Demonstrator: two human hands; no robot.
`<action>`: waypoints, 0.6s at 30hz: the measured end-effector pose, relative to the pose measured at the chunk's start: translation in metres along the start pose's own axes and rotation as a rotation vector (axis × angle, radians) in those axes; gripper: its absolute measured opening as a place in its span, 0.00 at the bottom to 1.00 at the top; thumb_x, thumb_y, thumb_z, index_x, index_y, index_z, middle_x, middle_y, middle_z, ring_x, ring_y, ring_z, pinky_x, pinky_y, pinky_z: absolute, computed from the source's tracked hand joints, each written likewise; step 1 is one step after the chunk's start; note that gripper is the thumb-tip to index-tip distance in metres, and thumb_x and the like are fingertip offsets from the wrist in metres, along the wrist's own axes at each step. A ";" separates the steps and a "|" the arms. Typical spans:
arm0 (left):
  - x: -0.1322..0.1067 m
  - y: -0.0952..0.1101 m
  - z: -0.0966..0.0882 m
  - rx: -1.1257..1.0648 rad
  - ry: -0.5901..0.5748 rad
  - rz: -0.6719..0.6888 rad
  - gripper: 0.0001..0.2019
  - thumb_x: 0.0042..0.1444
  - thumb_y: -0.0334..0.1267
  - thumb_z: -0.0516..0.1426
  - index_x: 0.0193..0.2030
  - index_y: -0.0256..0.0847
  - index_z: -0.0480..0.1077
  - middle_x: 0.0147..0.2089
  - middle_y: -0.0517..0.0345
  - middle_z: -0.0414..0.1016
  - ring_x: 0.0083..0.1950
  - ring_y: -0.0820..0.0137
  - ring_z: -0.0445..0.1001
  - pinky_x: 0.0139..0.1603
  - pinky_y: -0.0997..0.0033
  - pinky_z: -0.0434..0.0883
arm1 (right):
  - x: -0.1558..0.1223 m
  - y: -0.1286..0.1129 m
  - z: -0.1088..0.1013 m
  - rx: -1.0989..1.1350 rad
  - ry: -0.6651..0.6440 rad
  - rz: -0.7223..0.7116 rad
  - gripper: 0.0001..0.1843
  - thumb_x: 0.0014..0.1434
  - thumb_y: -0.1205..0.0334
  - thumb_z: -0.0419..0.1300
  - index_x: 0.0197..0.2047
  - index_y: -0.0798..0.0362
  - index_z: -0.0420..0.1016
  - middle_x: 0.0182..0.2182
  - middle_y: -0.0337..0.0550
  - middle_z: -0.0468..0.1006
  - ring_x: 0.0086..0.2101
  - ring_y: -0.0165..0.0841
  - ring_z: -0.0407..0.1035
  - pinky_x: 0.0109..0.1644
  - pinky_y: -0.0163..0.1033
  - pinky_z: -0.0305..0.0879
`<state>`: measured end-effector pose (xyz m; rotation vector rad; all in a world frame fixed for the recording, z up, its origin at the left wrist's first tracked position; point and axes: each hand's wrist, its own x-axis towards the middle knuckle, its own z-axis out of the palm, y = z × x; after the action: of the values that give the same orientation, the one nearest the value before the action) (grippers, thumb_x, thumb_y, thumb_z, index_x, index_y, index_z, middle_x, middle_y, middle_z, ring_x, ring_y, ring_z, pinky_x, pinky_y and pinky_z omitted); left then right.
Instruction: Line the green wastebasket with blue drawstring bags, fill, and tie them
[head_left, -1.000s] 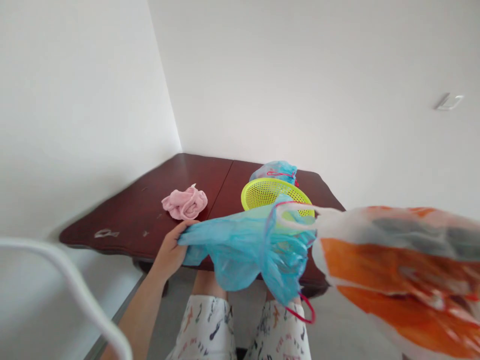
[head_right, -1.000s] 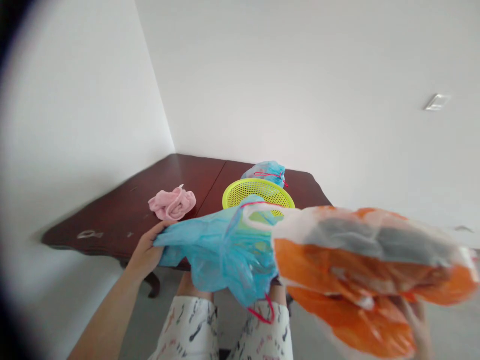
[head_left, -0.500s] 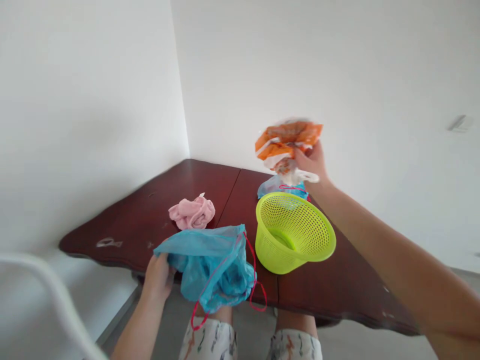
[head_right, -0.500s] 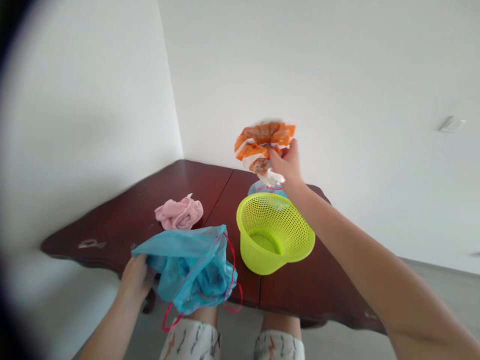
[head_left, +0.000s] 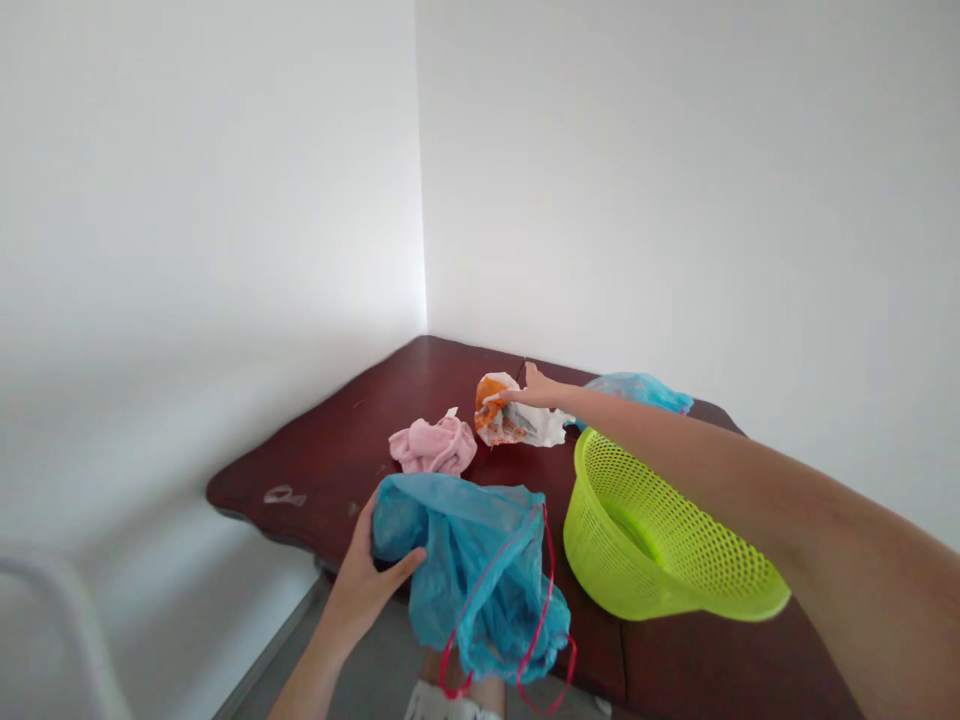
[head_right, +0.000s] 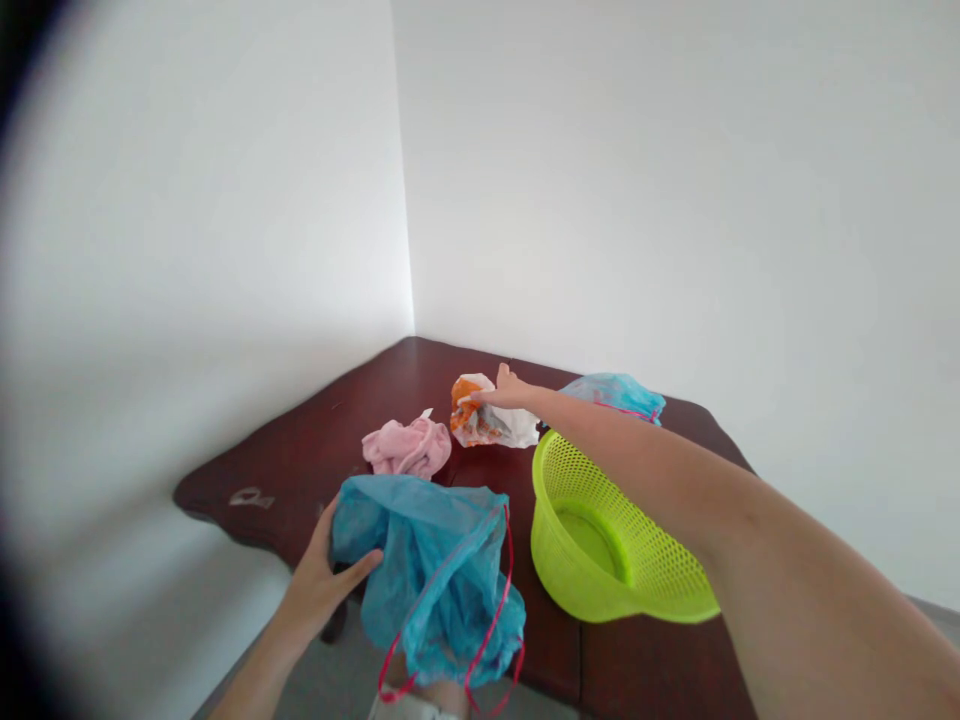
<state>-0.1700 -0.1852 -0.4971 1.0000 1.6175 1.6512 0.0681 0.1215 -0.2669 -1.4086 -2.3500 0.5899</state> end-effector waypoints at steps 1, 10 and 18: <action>-0.002 -0.006 0.001 0.070 -0.010 0.032 0.67 0.53 0.62 0.81 0.93 0.51 0.55 0.89 0.35 0.68 0.87 0.37 0.70 0.88 0.36 0.68 | -0.004 -0.004 -0.003 -0.041 -0.041 -0.040 0.49 0.66 0.47 0.80 0.79 0.61 0.68 0.75 0.77 0.77 0.72 0.63 0.76 0.74 0.62 0.76; 0.000 0.006 -0.003 0.253 -0.087 0.139 0.50 0.62 0.50 0.75 0.89 0.48 0.65 0.85 0.37 0.74 0.86 0.38 0.73 0.89 0.34 0.66 | -0.200 -0.045 -0.006 -0.226 -0.198 -0.472 0.29 0.79 0.44 0.68 0.72 0.54 0.83 0.60 0.58 0.90 0.54 0.53 0.87 0.61 0.55 0.82; -0.021 0.039 0.022 -0.333 0.058 -0.143 0.45 0.60 0.74 0.71 0.74 0.46 0.76 0.70 0.40 0.87 0.68 0.37 0.87 0.58 0.44 0.89 | -0.360 0.005 0.140 0.027 0.070 -0.340 0.68 0.69 0.45 0.77 0.96 0.44 0.40 0.89 0.67 0.56 0.80 0.74 0.66 0.74 0.78 0.76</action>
<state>-0.1371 -0.1934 -0.4606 0.6587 1.3549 1.7885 0.1669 -0.2215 -0.4156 -0.9677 -2.4377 0.4651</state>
